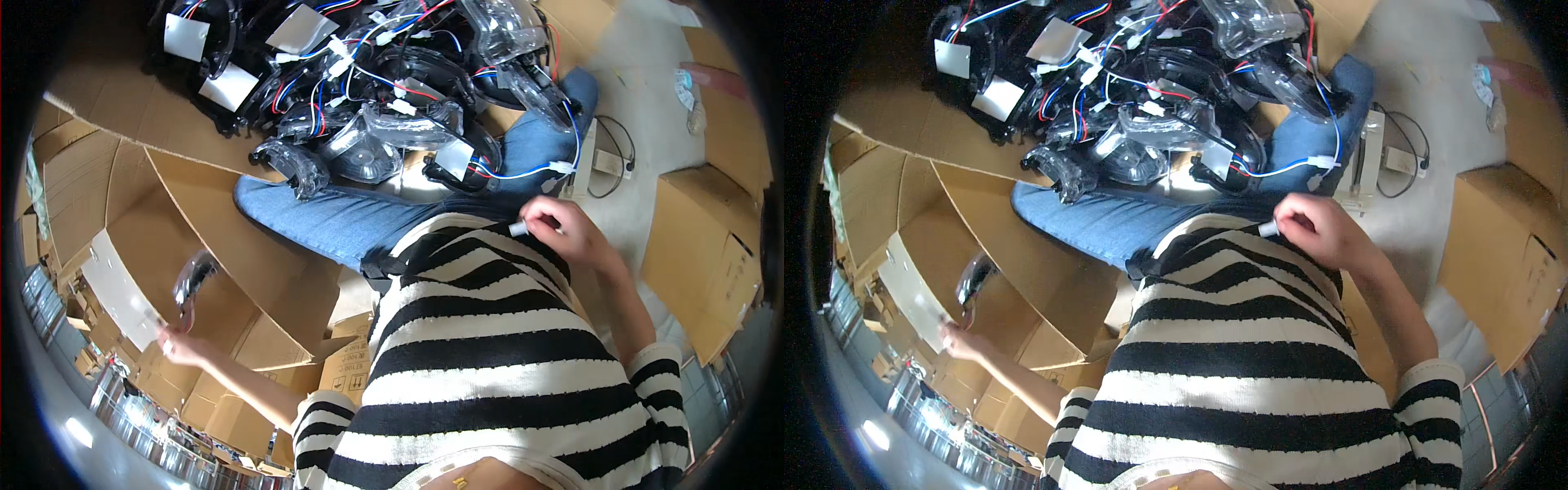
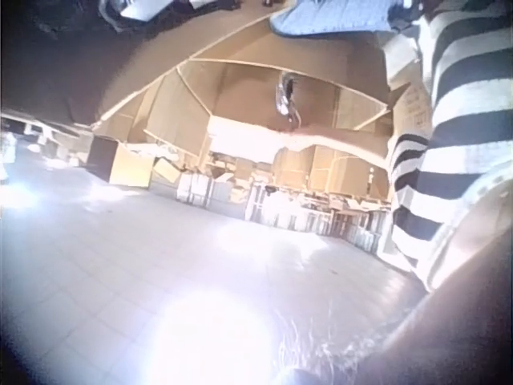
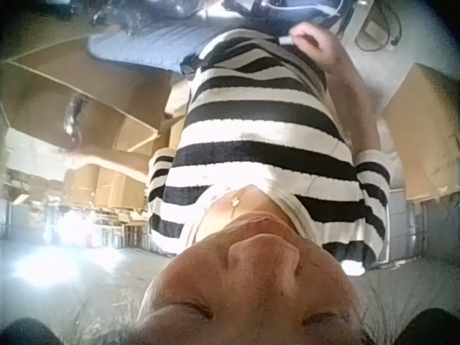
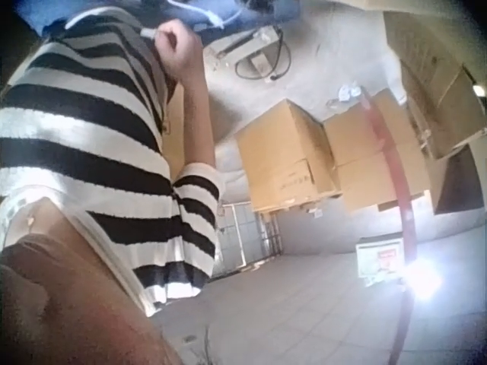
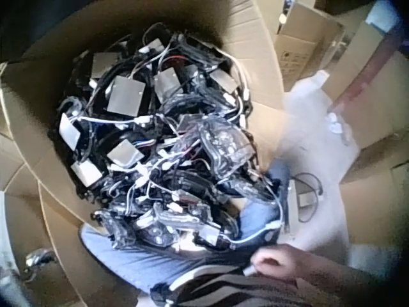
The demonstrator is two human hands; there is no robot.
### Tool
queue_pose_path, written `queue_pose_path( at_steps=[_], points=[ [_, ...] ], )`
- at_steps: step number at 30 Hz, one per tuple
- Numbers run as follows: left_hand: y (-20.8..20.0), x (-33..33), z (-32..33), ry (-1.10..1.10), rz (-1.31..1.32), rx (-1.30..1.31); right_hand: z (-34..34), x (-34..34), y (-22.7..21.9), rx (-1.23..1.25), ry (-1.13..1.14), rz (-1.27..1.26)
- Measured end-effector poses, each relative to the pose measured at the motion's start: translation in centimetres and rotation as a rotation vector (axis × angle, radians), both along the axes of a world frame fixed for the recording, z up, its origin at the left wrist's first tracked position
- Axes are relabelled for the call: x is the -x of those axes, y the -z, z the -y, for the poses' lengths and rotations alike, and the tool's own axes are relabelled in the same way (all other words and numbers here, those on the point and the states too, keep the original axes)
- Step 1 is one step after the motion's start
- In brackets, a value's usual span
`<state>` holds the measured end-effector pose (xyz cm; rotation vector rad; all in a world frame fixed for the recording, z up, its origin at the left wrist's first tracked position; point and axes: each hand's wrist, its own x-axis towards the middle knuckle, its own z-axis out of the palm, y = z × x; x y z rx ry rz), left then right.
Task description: The person connects wiring harnesses to electronic components by hand.
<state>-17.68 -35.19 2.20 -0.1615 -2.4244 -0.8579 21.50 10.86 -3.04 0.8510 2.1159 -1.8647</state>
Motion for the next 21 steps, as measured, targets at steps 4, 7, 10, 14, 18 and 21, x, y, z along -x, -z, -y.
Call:
queue_pose_path(
  at_steps=[4,7,10,14,18,21],
  points=[
    [10.4,0.1,-1.2,0.104,0.61,-0.015,0.8,-1.1,4.9,0.1,0.15,-0.04],
    [14.3,0.5,0.8,0.186,0.726,-0.149,0.5,-1.2,6.8,0.035,0.177,-0.05],
    [8.7,-3.4,-9.8,0.035,0.184,0.068,0.9,-0.1,6.2,-0.041,0.305,-0.168],
    [4.8,-15.6,-24.4,0.756,0.613,0.239,1.1,1.4,4.0,-0.004,0.238,-0.263],
    [11.3,-21.9,-32.1,1.418,0.833,0.226,0.6,2.3,1.6,0.003,0.204,-0.247],
    [13.6,-23.9,-35.3,1.441,0.931,0.098,0.6,2.2,0.8,-0.041,0.177,-0.266]
  ],
)
